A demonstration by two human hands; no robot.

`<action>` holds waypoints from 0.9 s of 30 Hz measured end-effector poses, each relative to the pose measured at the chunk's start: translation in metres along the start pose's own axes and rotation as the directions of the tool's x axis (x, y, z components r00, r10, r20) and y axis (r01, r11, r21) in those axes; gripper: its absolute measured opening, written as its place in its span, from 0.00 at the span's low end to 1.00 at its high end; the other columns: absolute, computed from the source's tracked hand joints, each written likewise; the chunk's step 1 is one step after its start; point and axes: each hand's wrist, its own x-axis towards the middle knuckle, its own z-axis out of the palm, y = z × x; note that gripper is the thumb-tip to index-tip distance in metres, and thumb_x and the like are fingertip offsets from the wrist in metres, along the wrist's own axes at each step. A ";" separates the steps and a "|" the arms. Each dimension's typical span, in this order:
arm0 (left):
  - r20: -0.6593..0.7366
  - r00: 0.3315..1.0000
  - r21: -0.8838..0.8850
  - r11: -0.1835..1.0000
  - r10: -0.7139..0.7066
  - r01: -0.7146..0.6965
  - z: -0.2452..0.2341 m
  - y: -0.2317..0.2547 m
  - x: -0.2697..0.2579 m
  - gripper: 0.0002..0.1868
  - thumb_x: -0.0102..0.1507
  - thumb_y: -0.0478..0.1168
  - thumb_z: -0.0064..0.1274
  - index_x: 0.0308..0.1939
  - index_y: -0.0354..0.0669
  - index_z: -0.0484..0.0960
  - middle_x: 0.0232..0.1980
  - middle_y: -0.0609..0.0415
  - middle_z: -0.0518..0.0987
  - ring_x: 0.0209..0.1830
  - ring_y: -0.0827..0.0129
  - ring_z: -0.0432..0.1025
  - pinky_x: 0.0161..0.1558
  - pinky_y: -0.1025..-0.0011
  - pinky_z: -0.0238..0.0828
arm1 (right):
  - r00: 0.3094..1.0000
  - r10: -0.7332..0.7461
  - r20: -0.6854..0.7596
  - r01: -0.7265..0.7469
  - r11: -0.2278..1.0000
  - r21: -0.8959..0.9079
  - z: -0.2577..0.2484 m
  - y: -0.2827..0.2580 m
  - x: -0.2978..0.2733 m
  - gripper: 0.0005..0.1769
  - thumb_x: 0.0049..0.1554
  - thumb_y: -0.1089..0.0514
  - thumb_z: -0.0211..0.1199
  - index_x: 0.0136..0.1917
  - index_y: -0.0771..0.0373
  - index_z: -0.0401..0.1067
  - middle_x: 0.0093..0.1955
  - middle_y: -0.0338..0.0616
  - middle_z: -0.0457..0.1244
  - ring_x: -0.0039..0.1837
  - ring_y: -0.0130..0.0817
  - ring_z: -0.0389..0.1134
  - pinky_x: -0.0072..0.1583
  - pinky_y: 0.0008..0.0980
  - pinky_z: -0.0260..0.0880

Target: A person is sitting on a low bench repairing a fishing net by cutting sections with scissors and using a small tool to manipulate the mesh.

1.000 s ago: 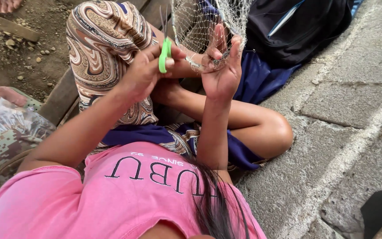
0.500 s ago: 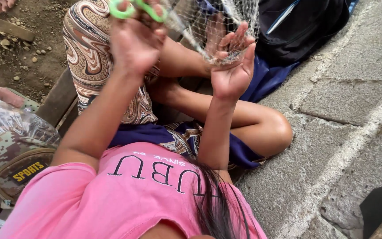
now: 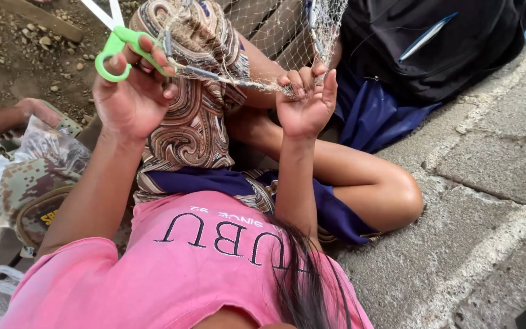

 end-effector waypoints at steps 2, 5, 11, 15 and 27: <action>-0.007 1.000 0.007 1.000 -0.004 0.004 -0.002 -0.001 -0.002 0.19 0.46 0.47 0.55 0.38 0.46 0.72 0.33 0.58 0.72 0.34 0.72 0.66 0.27 0.77 0.56 | 1.000 -0.012 -0.010 0.011 0.999 -0.046 0.000 0.001 0.001 0.10 0.51 0.51 0.46 0.35 0.58 0.62 0.20 0.31 0.43 0.26 0.23 0.45 0.44 0.27 0.55; 0.001 1.000 0.005 1.000 -0.009 0.009 -0.004 -0.002 -0.003 0.20 0.45 0.48 0.56 0.37 0.45 0.72 0.33 0.58 0.72 0.33 0.72 0.66 0.27 0.77 0.56 | 0.999 -0.022 -0.026 0.020 0.996 -0.082 -0.005 -0.001 0.001 0.11 0.51 0.50 0.46 0.35 0.57 0.64 0.18 0.30 0.42 0.24 0.22 0.43 0.44 0.26 0.54; -0.004 1.000 -0.006 1.000 -0.017 0.017 -0.003 -0.001 -0.006 0.19 0.45 0.47 0.56 0.36 0.45 0.73 0.32 0.57 0.72 0.32 0.71 0.67 0.27 0.76 0.57 | 0.999 -0.025 -0.044 0.024 0.999 -0.028 -0.014 -0.001 0.001 0.11 0.51 0.49 0.47 0.39 0.55 0.65 0.18 0.28 0.40 0.24 0.21 0.42 0.41 0.25 0.52; 0.010 1.000 -0.005 1.000 -0.028 0.028 -0.009 -0.001 -0.008 0.19 0.45 0.47 0.55 0.36 0.44 0.73 0.32 0.57 0.72 0.33 0.70 0.66 0.28 0.75 0.56 | 0.999 -0.024 -0.028 0.023 0.999 -0.025 -0.017 -0.001 0.003 0.08 0.51 0.51 0.48 0.38 0.54 0.65 0.18 0.27 0.40 0.24 0.19 0.40 0.37 0.22 0.49; 0.072 0.992 0.066 0.993 -0.102 0.097 -0.011 -0.004 -0.011 0.19 0.45 0.46 0.54 0.37 0.45 0.72 0.33 0.56 0.72 0.34 0.69 0.65 0.29 0.76 0.56 | 0.997 0.050 0.063 -0.038 0.982 -0.182 -0.012 -0.013 -0.002 0.03 0.51 0.57 0.50 0.39 0.55 0.57 0.37 0.35 0.49 0.35 0.23 0.47 0.34 0.17 0.49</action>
